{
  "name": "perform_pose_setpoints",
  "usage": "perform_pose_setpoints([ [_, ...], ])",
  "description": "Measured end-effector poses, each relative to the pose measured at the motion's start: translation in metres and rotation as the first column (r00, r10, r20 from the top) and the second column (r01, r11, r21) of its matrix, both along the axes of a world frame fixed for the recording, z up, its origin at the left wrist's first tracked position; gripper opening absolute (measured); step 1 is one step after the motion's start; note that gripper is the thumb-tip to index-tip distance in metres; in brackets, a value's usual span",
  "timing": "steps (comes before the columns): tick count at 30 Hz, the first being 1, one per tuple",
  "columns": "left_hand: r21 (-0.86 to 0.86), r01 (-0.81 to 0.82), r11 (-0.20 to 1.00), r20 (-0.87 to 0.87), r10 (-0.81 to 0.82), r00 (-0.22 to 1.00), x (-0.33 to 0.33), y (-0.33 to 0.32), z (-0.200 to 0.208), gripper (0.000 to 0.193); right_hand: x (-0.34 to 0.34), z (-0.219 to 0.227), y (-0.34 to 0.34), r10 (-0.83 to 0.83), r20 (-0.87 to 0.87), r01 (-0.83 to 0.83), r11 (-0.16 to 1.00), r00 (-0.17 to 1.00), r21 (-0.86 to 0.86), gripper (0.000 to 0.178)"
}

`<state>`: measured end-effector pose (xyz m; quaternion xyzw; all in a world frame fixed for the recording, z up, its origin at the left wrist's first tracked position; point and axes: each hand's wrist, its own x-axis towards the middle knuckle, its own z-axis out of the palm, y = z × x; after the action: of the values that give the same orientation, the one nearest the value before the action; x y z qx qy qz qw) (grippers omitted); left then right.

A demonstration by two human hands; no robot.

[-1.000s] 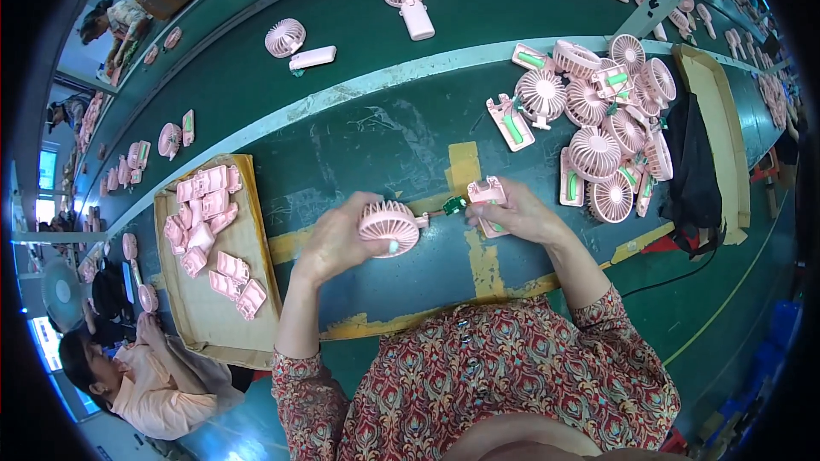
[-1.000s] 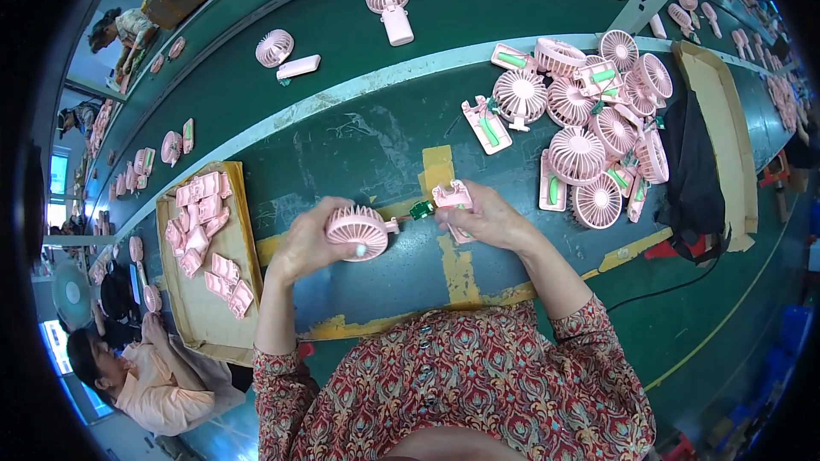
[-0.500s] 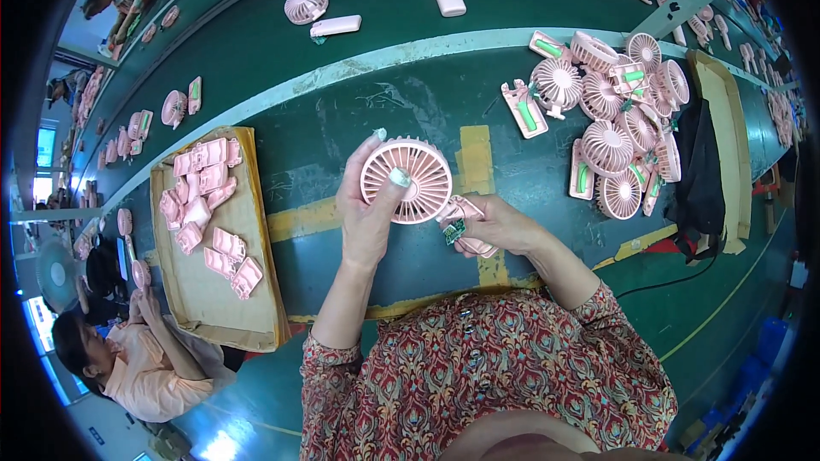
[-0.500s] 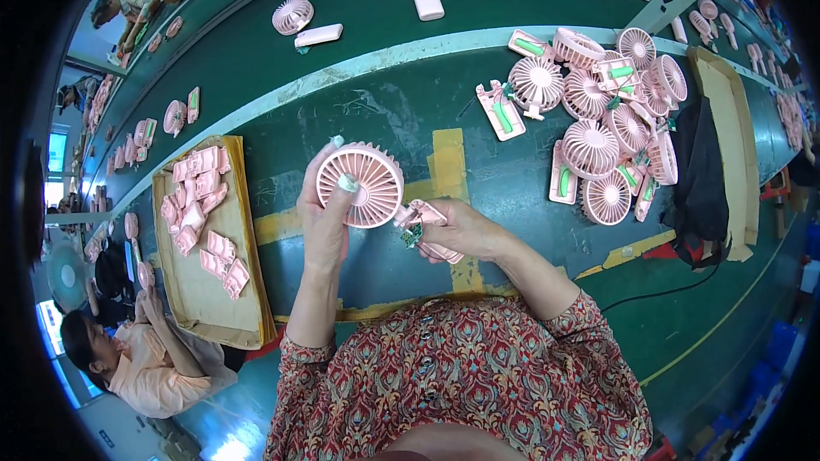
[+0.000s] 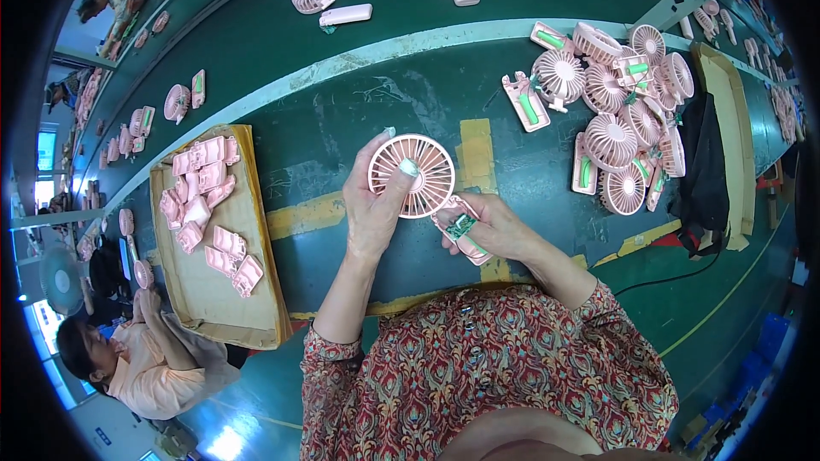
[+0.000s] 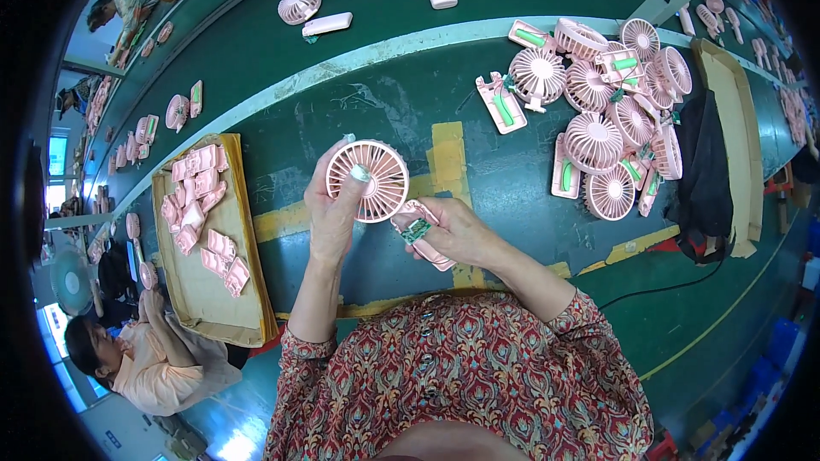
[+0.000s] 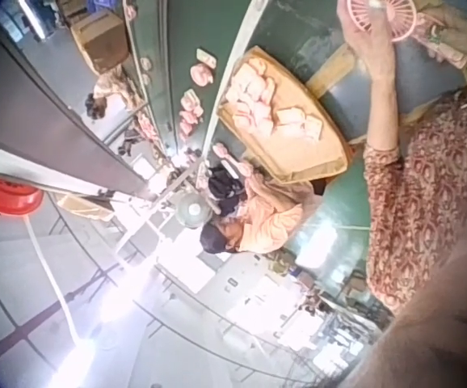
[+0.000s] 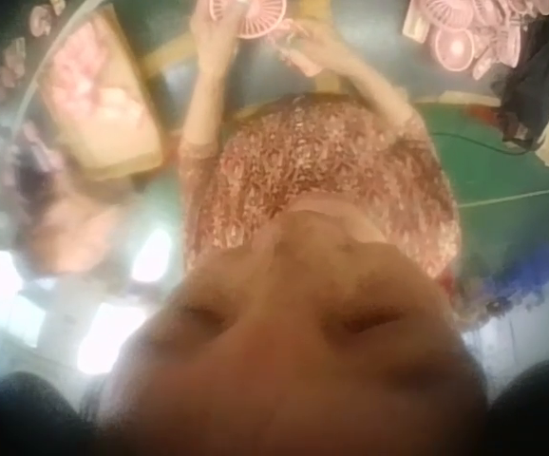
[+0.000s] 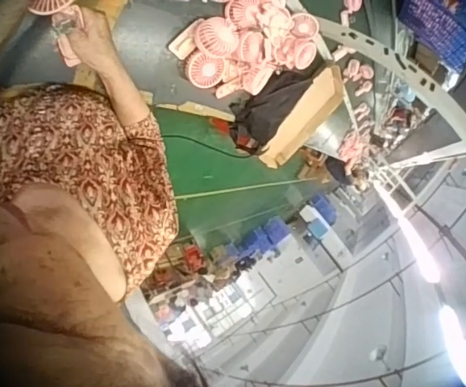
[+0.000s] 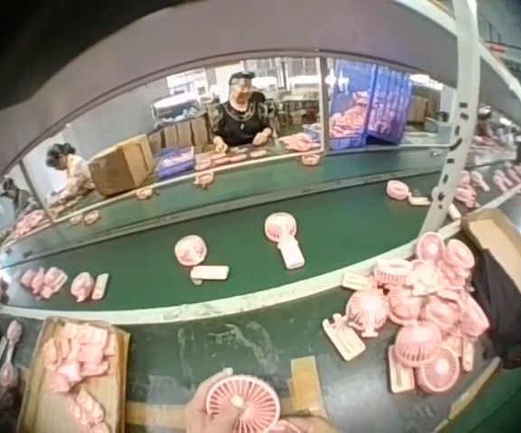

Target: The person assembles a pink handheld fan by inserting a circuit board and battery into the handle, fitting the back cover, and placing the completed fan onto the conveyor belt.

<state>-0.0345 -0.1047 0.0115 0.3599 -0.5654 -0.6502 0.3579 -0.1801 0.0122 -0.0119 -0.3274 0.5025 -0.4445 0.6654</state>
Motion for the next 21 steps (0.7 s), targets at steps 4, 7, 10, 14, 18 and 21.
perform_pose_setpoints([
  [4,-0.497,0.021,0.867,0.279,0.137,0.950,0.001,-0.004,0.001,0.048,0.001,-0.005,-0.001,-0.040,-0.066,0.035,0.997,0.997,-0.069,0.028],
  [7,-0.742,0.139,0.656,0.365,0.222,0.904,0.008,0.007,0.001,0.040,0.001,-0.019,-0.012,-0.104,-0.065,0.109,0.991,0.992,0.079,0.029],
  [10,-0.678,0.263,0.687,0.417,0.064,0.907,0.008,0.022,0.001,0.031,0.003,-0.029,-0.020,-0.145,-0.032,0.147,0.984,0.989,0.096,0.026],
  [14,-0.698,0.298,0.651,0.457,0.085,0.885,0.004,0.026,-0.010,0.024,0.003,-0.029,-0.021,-0.120,-0.051,0.125,0.987,0.991,0.101,0.022],
  [18,-0.648,0.261,0.716,0.460,0.095,0.883,0.003,0.026,-0.010,0.017,0.003,-0.029,-0.021,-0.122,-0.004,0.122,0.984,0.993,0.130,0.023],
  [21,-0.544,0.261,0.797,0.488,0.048,0.871,0.004,0.026,-0.007,0.014,0.003,-0.029,-0.021,-0.149,0.063,0.140,0.982,0.987,0.128,0.026],
])
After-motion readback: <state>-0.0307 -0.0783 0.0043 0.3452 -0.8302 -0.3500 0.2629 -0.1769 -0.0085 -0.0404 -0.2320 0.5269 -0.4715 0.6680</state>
